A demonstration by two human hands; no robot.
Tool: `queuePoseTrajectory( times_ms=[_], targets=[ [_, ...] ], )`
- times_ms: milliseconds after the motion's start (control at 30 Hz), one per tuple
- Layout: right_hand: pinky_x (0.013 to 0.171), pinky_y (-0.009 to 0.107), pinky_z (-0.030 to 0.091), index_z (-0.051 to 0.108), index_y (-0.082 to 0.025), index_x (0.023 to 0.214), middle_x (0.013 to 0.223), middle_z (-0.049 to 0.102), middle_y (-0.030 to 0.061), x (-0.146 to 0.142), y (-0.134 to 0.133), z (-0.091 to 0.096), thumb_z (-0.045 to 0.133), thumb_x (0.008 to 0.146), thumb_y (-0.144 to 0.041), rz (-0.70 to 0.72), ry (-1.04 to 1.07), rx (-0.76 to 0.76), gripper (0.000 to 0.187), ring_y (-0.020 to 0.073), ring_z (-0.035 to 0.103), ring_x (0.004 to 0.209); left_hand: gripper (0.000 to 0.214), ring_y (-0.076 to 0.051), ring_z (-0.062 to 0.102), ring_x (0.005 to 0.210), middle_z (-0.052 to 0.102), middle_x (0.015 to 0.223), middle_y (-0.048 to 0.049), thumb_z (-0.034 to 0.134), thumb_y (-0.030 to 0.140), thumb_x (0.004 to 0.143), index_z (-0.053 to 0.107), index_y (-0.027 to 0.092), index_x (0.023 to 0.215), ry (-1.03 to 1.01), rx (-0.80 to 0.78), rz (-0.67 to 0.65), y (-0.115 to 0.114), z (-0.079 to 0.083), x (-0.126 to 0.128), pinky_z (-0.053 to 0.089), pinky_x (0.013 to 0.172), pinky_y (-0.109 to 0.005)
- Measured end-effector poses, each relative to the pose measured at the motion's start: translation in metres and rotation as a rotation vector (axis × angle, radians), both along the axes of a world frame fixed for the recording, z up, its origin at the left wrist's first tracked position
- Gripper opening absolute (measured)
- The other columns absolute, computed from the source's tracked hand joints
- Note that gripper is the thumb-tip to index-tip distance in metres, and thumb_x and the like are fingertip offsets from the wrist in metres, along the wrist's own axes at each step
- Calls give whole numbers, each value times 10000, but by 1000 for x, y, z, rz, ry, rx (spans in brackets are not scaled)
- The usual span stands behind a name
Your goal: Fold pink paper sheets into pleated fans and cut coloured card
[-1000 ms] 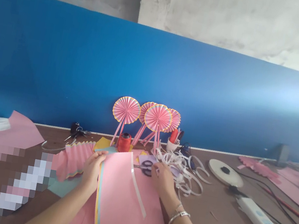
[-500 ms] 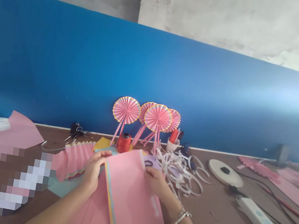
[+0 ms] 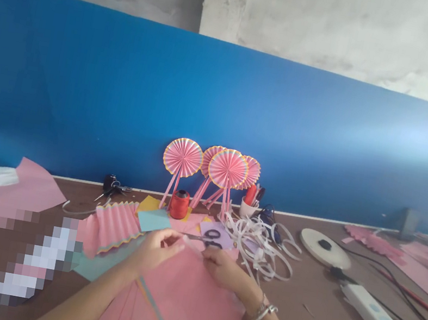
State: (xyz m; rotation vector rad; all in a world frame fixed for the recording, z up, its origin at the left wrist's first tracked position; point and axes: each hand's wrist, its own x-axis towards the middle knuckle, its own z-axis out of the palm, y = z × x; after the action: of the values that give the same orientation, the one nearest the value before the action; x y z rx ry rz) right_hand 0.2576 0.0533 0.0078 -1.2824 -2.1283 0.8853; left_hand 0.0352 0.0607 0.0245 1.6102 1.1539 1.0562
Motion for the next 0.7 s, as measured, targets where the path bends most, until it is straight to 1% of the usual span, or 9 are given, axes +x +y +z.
queuePoseTrajectory(
  times_ms=[33, 100, 167, 200, 267, 367, 433, 567, 700],
  targets=[
    [573, 237, 364, 583, -179, 650, 638, 547, 0, -2, -2, 1, 397, 703, -92, -17, -36, 33, 212, 137, 487, 609, 206, -185, 568, 649, 652, 660, -12, 628, 369, 681, 671, 168, 684, 18, 17, 3, -2, -4, 4, 391, 602, -257],
    [662, 268, 399, 644, -175, 828, 779, 614, 39, -8, -5, 5, 430, 732, -100, -119, -99, 172, 247, 174, 544, 730, 256, -158, 518, 559, 575, 543, 13, 579, 381, 706, 603, 166, 569, 19, 35, 32, -3, -11, 9, 352, 543, -244],
    [739, 304, 403, 644, -171, 935, 891, 630, 76, -15, -8, 9, 483, 758, -125, -237, -135, 341, 244, 209, 555, 839, 261, -147, 502, 531, 549, 519, 23, 560, 384, 708, 570, 169, 560, 0, 30, 58, -3, -16, 12, 341, 526, -238],
    [749, 311, 401, 645, -170, 919, 890, 631, 82, -19, -10, 10, 497, 775, -136, -271, -143, 409, 209, 214, 554, 850, 248, -149, 510, 534, 560, 532, 20, 561, 383, 707, 569, 170, 579, -11, 25, 66, -3, -18, 13, 347, 527, -237],
    [724, 303, 402, 644, -176, 817, 815, 633, 71, -27, -13, 11, 495, 822, -159, -272, -135, 495, 150, 201, 558, 802, 234, -158, 539, 563, 593, 577, 6, 565, 385, 713, 570, 170, 619, -20, 25, 68, -5, -20, 15, 368, 537, -237],
    [697, 289, 401, 642, -195, 780, 762, 643, 48, -38, -19, 8, 482, 872, -184, -240, -85, 597, 184, 180, 566, 746, 238, -174, 576, 628, 627, 646, -15, 548, 392, 754, 583, 169, 679, 4, 36, 29, -12, -21, 18, 398, 563, -241],
    [687, 284, 398, 646, -201, 801, 765, 652, 40, -42, -21, 5, 494, 880, -191, -229, -59, 645, 171, 177, 572, 742, 230, -177, 589, 661, 644, 688, -22, 527, 380, 783, 601, 170, 728, 34, 46, 3, -16, -22, 20, 414, 591, -245],
    [653, 280, 388, 645, -202, 761, 722, 649, 30, -45, -22, 3, 502, 879, -190, -233, -60, 653, 186, 175, 568, 701, 199, -173, 594, 699, 660, 733, -25, 501, 324, 815, 617, 174, 753, 96, 109, 11, -21, -23, 23, 424, 633, -249],
    [648, 274, 392, 648, -197, 732, 707, 648, 34, -45, -21, 4, 499, 874, -182, -222, -33, 635, 206, 171, 569, 688, 210, -164, 580, 676, 660, 719, -17, 481, 300, 835, 626, 173, 753, 147, 152, 15, -23, -21, 23, 402, 598, -243]
  ],
)
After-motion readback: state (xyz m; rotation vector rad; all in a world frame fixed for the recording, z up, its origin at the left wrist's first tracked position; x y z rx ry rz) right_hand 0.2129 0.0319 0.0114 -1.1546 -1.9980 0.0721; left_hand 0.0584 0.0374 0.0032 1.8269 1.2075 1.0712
